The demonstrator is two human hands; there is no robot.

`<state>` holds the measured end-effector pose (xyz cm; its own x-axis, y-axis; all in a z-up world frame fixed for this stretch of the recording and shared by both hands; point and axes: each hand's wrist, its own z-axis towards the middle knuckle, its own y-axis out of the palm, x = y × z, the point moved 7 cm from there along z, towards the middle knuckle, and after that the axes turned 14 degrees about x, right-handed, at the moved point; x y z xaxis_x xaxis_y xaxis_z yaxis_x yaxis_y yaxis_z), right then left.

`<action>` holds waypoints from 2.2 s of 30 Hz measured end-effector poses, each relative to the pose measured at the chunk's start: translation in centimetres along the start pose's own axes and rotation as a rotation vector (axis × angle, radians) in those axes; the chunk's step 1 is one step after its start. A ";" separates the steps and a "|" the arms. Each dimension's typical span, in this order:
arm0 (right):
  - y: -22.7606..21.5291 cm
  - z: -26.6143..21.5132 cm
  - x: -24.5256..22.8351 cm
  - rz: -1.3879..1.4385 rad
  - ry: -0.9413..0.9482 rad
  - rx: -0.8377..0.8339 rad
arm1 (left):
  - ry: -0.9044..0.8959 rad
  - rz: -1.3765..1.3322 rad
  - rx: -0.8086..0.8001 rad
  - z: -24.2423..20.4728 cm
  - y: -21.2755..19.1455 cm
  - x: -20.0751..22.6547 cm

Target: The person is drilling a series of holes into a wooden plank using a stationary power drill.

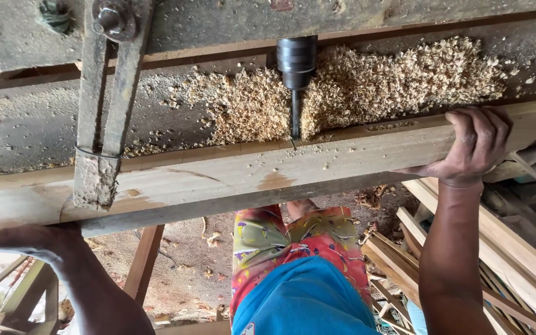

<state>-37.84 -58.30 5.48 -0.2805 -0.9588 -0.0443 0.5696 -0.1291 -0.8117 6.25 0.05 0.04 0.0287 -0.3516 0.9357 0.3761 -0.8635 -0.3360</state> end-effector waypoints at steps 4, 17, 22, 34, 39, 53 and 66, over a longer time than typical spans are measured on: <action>0.0 0.4 0.0 0.013 -0.003 0.000 | -0.002 0.011 -0.019 0.5 1.0 0.6; 0.2 1.1 0.0 0.036 -0.011 0.019 | -0.006 0.052 -0.079 -1.1 3.7 4.0; -0.1 0.6 -0.2 0.060 -0.006 -0.008 | -0.135 -0.161 -0.314 -2.9 5.4 5.3; -0.9 -0.3 -0.8 0.063 0.035 -0.016 | 0.070 -0.237 -0.343 -4.4 5.0 7.8; -0.9 -2.1 -0.3 0.044 0.052 -0.025 | -0.746 -1.274 0.069 -4.0 2.8 4.1; -0.9 -3.6 0.7 0.021 0.023 -0.020 | -0.333 -0.437 -0.315 -0.9 -1.2 -3.1; -0.6 -1.6 0.3 0.094 0.014 -0.051 | -0.411 -0.190 0.423 -3.4 2.1 3.6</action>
<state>-39.54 -58.11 5.01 -0.2384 -0.9625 -0.1294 0.5543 -0.0254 -0.8319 4.00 -4.27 2.37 0.2481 0.0346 0.9681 0.7416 -0.6497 -0.1669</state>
